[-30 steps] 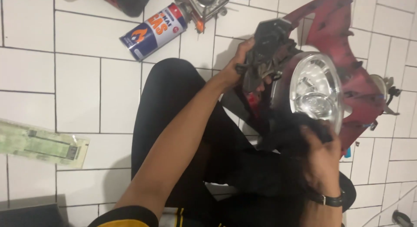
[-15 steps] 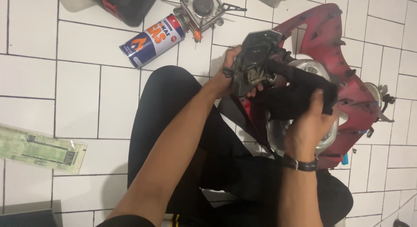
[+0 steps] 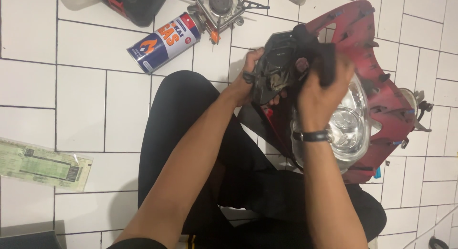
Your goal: Assembling a motorcycle headlight component into a plastic fairing housing while sitting on the floor.
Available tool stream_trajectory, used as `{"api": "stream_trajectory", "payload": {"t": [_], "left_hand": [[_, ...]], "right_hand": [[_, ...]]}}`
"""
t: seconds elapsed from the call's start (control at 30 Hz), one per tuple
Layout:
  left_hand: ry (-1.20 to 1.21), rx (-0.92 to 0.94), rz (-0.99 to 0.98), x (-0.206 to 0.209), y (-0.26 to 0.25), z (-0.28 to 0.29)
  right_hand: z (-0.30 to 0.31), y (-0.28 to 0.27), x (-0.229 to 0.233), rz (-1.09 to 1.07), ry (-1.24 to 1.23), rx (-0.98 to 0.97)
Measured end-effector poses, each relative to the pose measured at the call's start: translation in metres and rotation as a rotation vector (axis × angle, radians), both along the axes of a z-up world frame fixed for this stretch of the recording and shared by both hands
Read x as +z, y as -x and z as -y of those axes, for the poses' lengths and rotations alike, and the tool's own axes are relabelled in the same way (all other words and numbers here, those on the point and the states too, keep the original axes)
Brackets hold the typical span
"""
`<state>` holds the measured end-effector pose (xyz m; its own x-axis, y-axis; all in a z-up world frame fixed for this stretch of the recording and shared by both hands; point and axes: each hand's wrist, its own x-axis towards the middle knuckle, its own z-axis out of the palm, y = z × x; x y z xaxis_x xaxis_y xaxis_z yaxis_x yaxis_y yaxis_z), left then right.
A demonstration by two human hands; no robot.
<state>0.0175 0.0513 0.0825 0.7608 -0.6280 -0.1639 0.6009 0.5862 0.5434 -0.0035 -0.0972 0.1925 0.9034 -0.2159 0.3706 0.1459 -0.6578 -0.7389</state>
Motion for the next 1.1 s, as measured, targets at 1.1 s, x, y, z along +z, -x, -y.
{"api": "stream_trajectory", "payload": {"t": [1.1], "left_hand": [[-0.204, 0.319, 0.14, -0.032, 0.003, 0.044]], "right_hand": [[-0.023, 0.007, 0.025, -0.28, 0.755, 0.263]]}}
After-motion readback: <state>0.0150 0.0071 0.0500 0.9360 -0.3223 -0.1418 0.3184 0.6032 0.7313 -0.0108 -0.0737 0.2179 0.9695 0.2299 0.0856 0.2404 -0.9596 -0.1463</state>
